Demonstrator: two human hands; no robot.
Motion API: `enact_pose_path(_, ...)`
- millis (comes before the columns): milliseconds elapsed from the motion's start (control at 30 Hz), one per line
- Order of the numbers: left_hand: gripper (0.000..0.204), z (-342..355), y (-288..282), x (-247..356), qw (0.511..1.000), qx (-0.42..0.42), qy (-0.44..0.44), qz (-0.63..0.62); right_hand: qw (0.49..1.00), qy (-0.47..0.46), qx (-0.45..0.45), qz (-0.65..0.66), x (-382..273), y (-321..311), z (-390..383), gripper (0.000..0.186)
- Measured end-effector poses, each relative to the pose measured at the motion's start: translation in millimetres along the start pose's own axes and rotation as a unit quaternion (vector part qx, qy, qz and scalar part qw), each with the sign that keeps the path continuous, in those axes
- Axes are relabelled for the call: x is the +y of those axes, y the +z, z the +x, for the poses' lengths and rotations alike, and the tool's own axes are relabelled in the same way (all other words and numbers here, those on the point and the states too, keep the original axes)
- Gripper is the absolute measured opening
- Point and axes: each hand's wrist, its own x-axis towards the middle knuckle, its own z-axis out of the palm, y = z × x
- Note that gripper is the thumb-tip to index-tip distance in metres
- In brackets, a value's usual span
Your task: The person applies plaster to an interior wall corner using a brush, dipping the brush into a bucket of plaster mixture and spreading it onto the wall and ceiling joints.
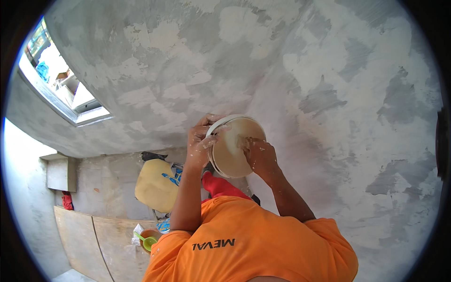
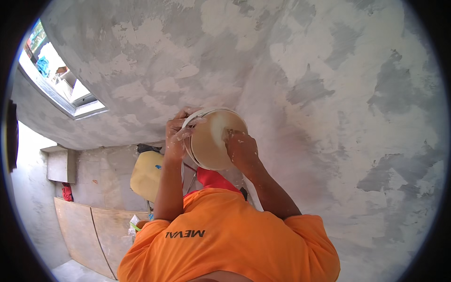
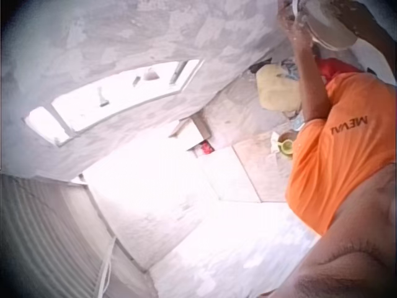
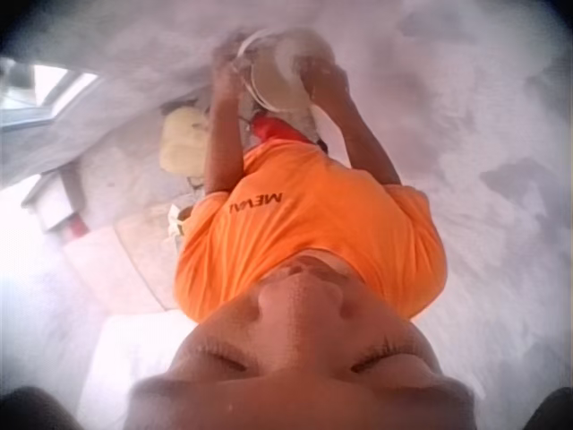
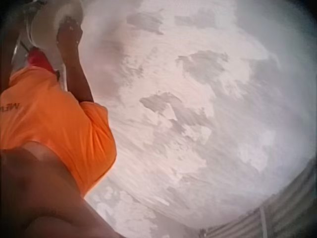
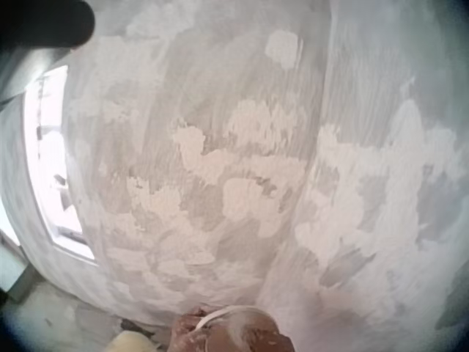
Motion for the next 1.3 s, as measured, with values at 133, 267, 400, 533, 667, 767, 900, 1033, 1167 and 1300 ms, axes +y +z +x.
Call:
enact_pose_path(133,0.046,1,4,-1,0.999,-0.006,0.011,0.040,0.999,-0.030,0.011,0.003,5,14,5,0.024)
enact_pose_path(267,0.048,-14,11,-8,0.999,0.017,0.005,0.037,0.989,-0.069,0.101,0.085,8,-5,-16,0.023)
enact_pose_path(400,0.047,-13,14,-7,1.000,0.025,0.008,-0.001,0.949,0.023,0.077,0.305,20,-34,-29,0.027)
enact_pose_path(533,0.044,-12,22,-6,0.998,0.030,0.016,-0.048,0.781,0.159,0.052,0.601,46,-43,-45,0.026)
enact_pose_path(667,0.048,-11,23,-11,0.997,0.031,0.013,-0.072,0.548,0.227,0.086,0.800,67,-25,-66,0.023)
enact_pose_path(767,0.047,-10,25,-8,0.996,0.049,0.013,-0.077,0.413,0.273,0.100,0.863,71,-11,-79,0.023)
enact_pose_path(900,0.047,-13,29,-9,0.995,0.061,0.011,-0.073,0.309,0.255,0.098,0.911,73,3,-92,0.023)
enact_pose_path(1033,0.047,-17,30,-12,0.995,0.064,0.015,-0.078,0.274,0.223,0.093,0.931,70,4,-96,0.020)
enact_pose_path(1167,0.044,-22,30,-16,0.996,0.063,0.021,-0.060,0.377,0.203,0.101,0.898,68,-10,-93,0.015)
enact_pose_path(1300,0.046,-28,34,-14,0.995,0.076,0.006,-0.063,0.605,0.161,0.136,0.768,55,-40,-81,0.008)
